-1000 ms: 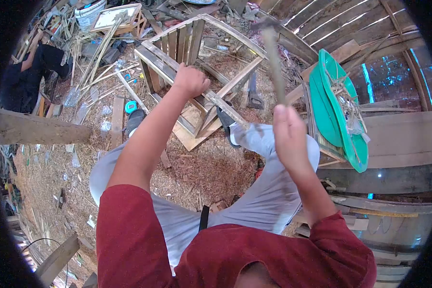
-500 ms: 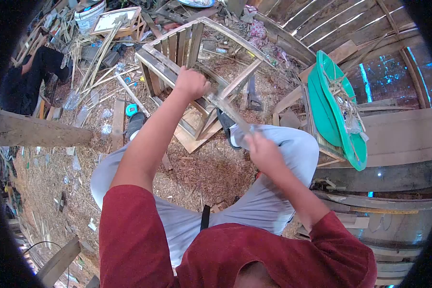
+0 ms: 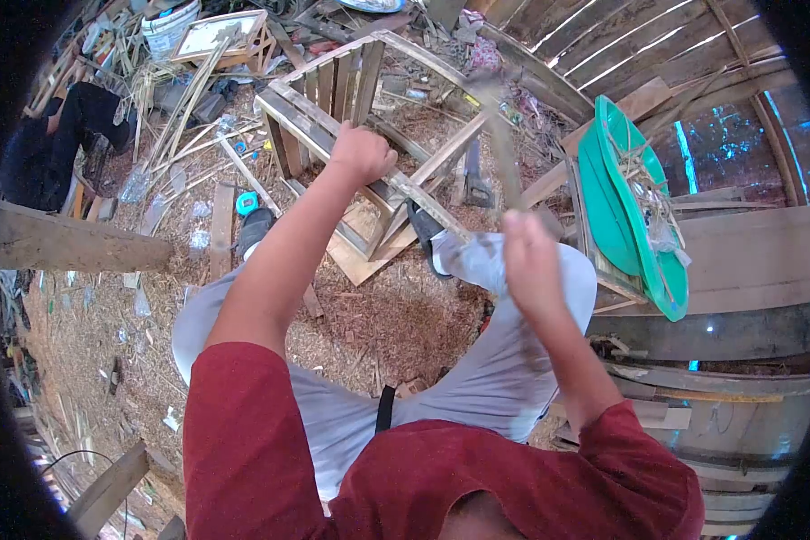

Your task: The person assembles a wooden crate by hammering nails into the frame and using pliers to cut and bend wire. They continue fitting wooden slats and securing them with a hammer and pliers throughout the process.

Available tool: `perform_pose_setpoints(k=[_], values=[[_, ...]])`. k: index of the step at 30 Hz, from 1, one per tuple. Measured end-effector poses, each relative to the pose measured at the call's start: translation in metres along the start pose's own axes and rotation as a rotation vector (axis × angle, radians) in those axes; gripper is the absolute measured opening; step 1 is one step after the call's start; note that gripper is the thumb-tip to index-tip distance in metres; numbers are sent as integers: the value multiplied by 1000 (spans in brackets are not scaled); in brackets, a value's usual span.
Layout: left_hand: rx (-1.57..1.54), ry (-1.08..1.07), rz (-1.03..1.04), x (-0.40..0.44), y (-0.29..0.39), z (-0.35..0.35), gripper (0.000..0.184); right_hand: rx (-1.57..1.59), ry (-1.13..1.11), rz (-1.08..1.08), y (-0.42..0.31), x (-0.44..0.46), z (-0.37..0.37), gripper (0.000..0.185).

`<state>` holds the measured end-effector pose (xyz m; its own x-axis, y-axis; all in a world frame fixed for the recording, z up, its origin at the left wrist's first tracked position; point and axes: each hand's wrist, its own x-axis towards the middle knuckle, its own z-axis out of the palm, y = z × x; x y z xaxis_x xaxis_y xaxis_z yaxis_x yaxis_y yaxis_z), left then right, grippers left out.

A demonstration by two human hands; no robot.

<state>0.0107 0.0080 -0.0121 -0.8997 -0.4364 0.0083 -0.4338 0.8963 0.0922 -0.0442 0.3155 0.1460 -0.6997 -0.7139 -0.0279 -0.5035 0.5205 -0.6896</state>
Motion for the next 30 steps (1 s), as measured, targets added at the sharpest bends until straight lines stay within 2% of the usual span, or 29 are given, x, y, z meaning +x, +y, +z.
perform_pose_setpoints(k=[1,3,5,6,8,11,14,15,18,19,21,23,26,27,30], values=[[-9,-3,8,0,0,1,48,89,53,22,-18,1,-10,40],[-11,-21,8,0,1,-2,48,154,283,-66,-10,-5,8,40],[4,-18,9,1,1,0,48,-178,-39,-83,70,-10,50,40],[11,-18,8,-1,1,-1,48,-345,-202,-88,64,-9,54,40],[23,-12,7,1,-1,-1,47,-183,-84,-45,59,-8,41,38],[6,-25,4,1,1,-1,46,43,62,30,-11,2,2,34],[15,-11,-2,-1,1,1,46,7,206,-84,23,-12,33,35],[23,2,-3,-1,1,1,46,-289,69,-247,59,-13,50,36],[-2,-14,5,-3,1,-3,45,-215,-77,-195,63,-8,43,31],[-7,-18,1,-4,0,-1,45,-129,-131,70,14,-6,21,32],[-23,-20,-1,-1,0,1,46,50,33,-5,-16,-3,-1,35],[-10,-15,-1,-2,0,2,46,172,232,-65,-14,-7,7,37],[8,-8,-8,-4,3,-3,46,-322,24,-216,78,-14,56,35],[13,-12,-13,-5,4,-4,46,-323,-138,-96,71,-13,57,36],[-37,-11,-20,-3,2,-3,47,-47,30,60,44,-4,30,37]])
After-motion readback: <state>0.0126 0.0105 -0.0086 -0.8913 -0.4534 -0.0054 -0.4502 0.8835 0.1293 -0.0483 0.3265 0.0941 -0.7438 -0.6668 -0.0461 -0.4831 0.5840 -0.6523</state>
